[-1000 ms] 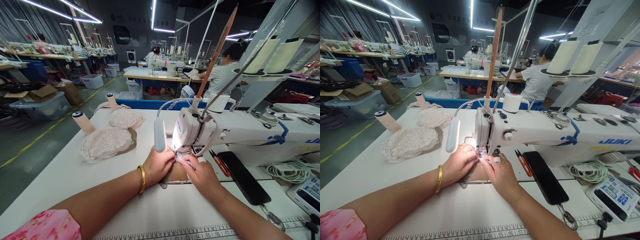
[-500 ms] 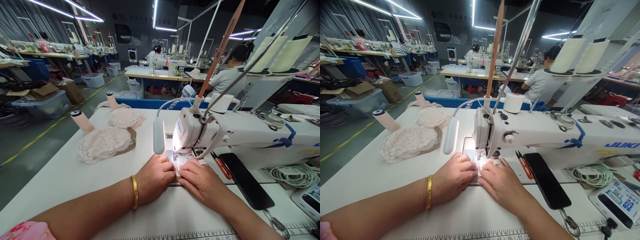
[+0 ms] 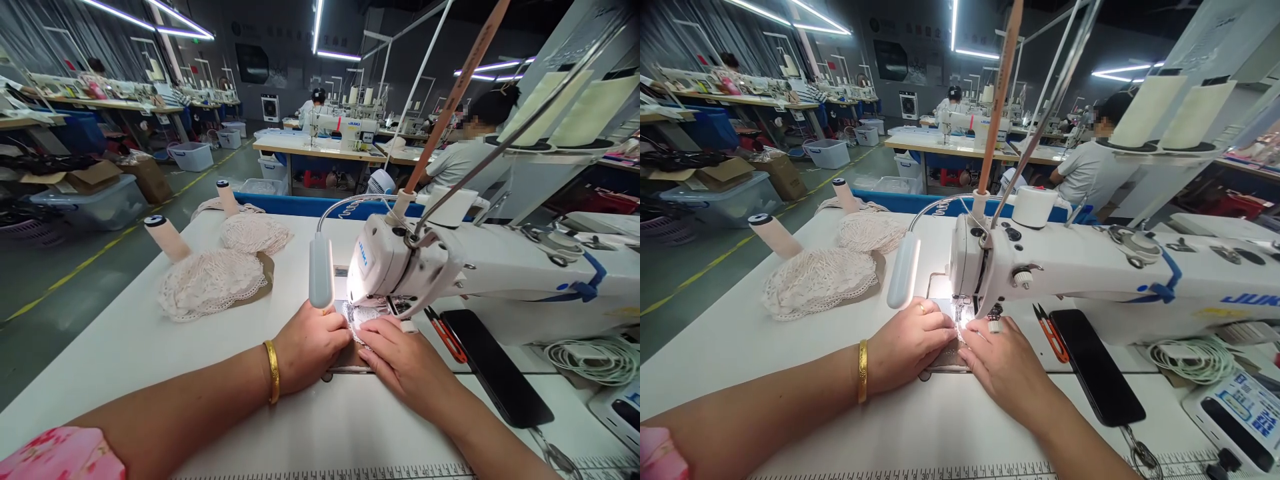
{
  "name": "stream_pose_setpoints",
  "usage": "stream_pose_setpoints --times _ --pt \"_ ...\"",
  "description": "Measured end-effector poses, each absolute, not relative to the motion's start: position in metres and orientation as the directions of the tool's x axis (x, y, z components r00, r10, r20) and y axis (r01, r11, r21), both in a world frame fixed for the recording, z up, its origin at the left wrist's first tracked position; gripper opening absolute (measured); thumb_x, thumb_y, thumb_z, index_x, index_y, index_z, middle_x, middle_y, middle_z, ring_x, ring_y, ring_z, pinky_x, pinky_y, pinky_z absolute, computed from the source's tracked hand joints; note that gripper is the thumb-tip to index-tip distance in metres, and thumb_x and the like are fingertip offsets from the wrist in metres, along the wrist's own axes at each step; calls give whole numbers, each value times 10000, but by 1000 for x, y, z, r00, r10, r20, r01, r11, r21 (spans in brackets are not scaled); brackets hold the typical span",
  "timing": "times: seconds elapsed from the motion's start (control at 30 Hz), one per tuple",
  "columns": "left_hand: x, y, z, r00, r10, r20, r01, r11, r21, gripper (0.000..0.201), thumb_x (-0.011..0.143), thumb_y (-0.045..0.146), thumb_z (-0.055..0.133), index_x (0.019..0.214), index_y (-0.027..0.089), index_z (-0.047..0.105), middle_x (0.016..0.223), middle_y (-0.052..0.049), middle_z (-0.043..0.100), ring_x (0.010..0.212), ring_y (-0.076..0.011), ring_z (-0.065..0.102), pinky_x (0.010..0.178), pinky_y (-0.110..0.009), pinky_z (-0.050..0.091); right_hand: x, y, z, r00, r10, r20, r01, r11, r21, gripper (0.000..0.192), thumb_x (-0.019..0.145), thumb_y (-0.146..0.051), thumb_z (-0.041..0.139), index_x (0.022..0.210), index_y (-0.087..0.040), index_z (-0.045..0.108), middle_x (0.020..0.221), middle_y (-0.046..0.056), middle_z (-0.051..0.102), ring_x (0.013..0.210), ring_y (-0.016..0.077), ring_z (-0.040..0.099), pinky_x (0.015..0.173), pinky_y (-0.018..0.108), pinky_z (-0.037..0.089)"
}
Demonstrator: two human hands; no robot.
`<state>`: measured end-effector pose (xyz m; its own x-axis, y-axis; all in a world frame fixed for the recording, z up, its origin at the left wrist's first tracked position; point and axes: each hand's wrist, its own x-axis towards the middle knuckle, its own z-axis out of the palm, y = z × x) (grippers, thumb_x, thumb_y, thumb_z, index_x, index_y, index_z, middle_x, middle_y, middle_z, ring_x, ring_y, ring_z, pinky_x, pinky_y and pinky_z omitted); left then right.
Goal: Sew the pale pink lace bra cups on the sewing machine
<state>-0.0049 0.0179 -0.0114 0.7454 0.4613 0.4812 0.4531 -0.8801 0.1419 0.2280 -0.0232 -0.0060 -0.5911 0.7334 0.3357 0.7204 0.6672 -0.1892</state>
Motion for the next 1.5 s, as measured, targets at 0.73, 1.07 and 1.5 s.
stream_pose_setpoints --times 0.73,1.07,1.5 --pt "0 29 -14 715 454 532 486 -869 88 250 966 70 509 829 155 700 853 -44 738 811 -216 624 824 -407 473 232 -14 -21 -475 808 349 832 542 -120 359 1106 -335 384 1223 -237 709 1188 109 757 870 249 718 645 355 548" --pt "0 41 -2 539 753 377 569 -655 496 171 939 171 531 1009 193 684 994 -52 731 953 -225 658 894 -370 546 233 -12 -27 -447 833 326 851 509 -133 383 1082 -347 424 1348 -235 676 1203 125 755 948 278 733 758 415 625" --pt "-9 26 19 595 767 240 763 -633 133 117 877 212 627 801 154 695 1202 -179 614 1163 -380 536 992 -579 465 231 -19 -20 -498 736 459 783 609 -126 320 1086 -228 414 1295 -182 652 1157 123 765 970 269 703 785 394 535"
